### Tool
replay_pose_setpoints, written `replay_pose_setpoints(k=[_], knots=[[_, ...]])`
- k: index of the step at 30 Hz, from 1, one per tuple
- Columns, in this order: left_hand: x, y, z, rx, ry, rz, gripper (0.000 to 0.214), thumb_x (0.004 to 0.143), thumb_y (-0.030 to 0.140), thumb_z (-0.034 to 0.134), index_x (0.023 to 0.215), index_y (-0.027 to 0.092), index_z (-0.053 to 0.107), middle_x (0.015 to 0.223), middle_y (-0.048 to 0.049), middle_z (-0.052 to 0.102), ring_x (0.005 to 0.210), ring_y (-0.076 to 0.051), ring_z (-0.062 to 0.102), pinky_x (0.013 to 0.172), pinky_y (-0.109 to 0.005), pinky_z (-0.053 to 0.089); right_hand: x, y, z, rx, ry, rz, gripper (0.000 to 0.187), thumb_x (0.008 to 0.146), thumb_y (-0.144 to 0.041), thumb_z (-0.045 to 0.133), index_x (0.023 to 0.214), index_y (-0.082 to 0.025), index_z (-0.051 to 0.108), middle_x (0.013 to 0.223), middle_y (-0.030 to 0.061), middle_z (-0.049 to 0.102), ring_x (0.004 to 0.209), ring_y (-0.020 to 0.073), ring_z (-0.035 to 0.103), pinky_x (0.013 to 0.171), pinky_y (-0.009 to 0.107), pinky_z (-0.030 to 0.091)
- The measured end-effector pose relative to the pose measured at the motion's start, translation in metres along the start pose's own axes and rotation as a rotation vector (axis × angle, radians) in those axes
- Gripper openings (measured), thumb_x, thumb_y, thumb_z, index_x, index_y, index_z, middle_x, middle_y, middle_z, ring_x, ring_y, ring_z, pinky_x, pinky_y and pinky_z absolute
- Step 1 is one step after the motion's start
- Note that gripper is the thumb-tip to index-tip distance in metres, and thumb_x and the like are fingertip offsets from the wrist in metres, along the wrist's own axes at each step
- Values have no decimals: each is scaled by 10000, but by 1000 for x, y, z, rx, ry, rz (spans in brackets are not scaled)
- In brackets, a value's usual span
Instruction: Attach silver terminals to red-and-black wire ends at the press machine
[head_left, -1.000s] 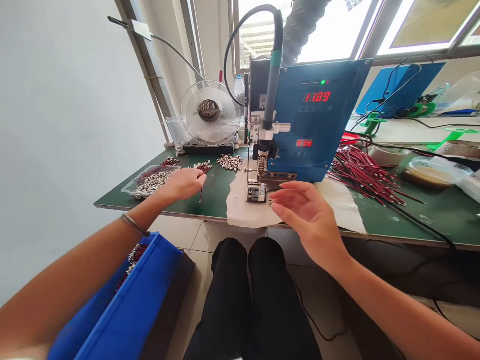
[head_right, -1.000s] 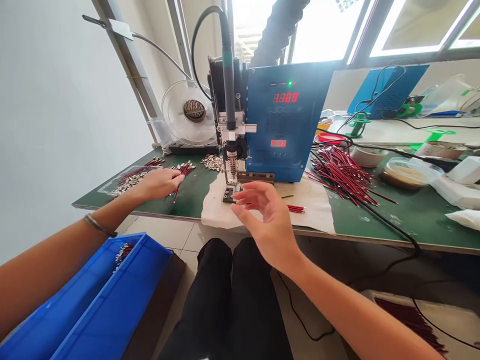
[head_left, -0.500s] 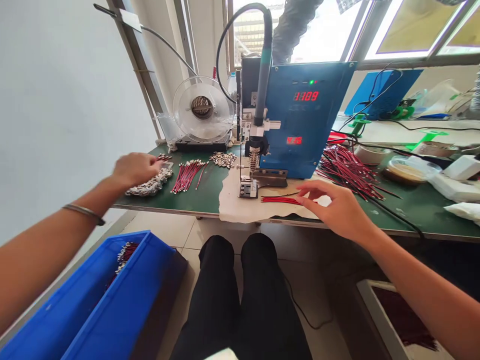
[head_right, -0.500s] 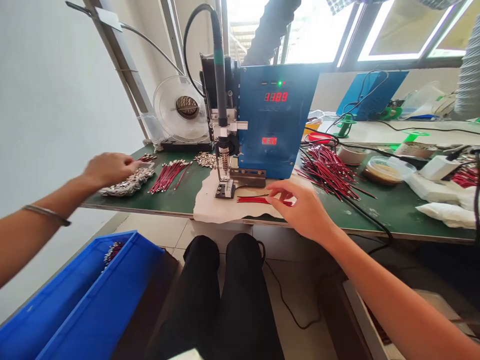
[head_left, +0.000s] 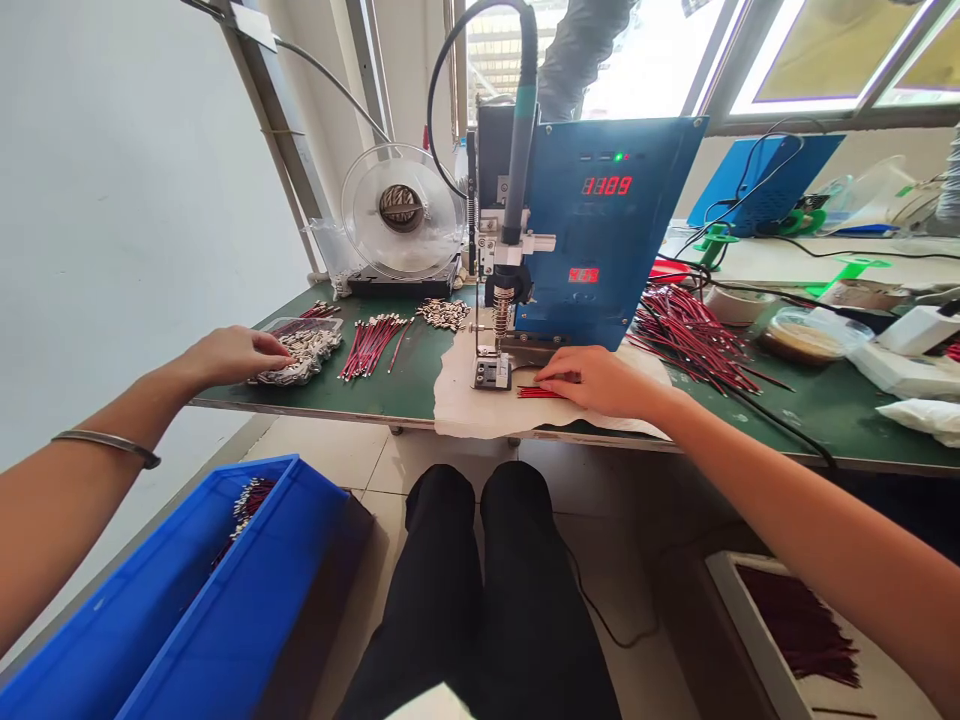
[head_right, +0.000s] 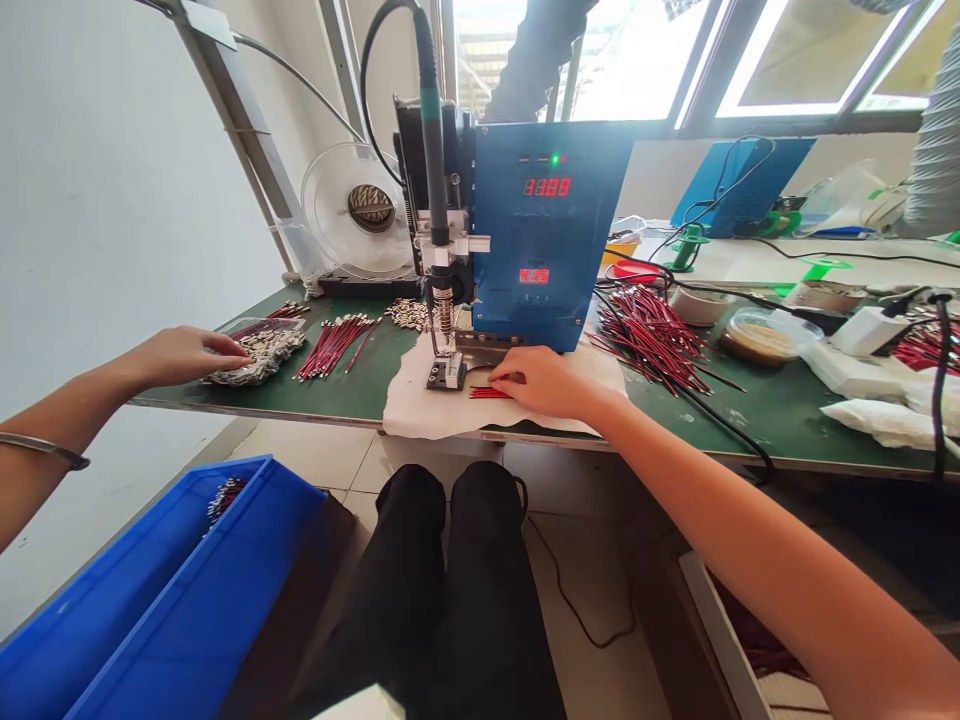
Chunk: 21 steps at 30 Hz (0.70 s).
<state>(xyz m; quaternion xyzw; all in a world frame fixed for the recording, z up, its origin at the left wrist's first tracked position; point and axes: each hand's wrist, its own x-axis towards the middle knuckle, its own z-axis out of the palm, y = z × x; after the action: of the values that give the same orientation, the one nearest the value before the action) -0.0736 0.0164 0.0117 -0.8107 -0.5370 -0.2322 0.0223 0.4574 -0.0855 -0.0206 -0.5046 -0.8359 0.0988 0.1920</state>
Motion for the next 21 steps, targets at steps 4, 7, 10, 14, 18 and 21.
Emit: replay_pose_setpoints(k=[4, 7, 10, 14, 18, 21], knots=[[8, 5, -8, 58, -137, -150, 610, 829, 870, 809, 787, 263, 856, 725, 52, 796, 731, -175, 646, 685, -266, 435, 17, -3, -10, 10, -142, -32, 317, 1002, -380, 625, 1016, -250, 913, 1077, 87, 861, 976, 273, 770, 968, 401, 598], [10, 11, -15, 95, -141, -221, 586, 846, 839, 817, 833, 256, 872, 758, 20, 791, 774, -205, 637, 711, -294, 437, 29, -6, -17, 3, -227, -42, 297, 966, -365, 629, 993, -254, 903, 1058, 70, 864, 961, 265, 761, 927, 372, 583], [9, 24, -22, 134, -93, -256, 612, 905, 833, 763, 866, 231, 863, 702, 0, 726, 754, -206, 599, 697, -300, 413, 39, -8, -22, -16, -310, -37, 247, 916, -330, 659, 954, -247, 889, 1028, 69, 866, 911, 263, 761, 845, 360, 565], [9, 58, -26, 104, -88, -162, 524, 978, 746, 734, 911, 238, 843, 590, 46, 633, 611, -149, 548, 616, -275, 378, 54, -13, -28, -53, -408, -23, 159, 838, -311, 724, 870, -255, 870, 984, 67, 865, 849, 267, 763, 724, 360, 521], [17, 107, -17, 64, -197, -8, 234, 971, 432, 738, 901, 230, 833, 569, 52, 645, 531, -139, 513, 580, -280, 384, 67, -19, -32, -62, -494, -19, 82, 764, -268, 744, 753, -258, 825, 880, 44, 849, 765, 244, 751, 640, 341, 505], [33, 142, -7, -1, -333, 172, 268, 939, 465, 700, 864, 249, 840, 759, -13, 787, 606, -172, 605, 593, -292, 451, 72, -20, -31, -53, -532, -10, 57, 734, -242, 742, 701, -259, 785, 776, 19, 820, 683, 219, 728, 583, 324, 490]])
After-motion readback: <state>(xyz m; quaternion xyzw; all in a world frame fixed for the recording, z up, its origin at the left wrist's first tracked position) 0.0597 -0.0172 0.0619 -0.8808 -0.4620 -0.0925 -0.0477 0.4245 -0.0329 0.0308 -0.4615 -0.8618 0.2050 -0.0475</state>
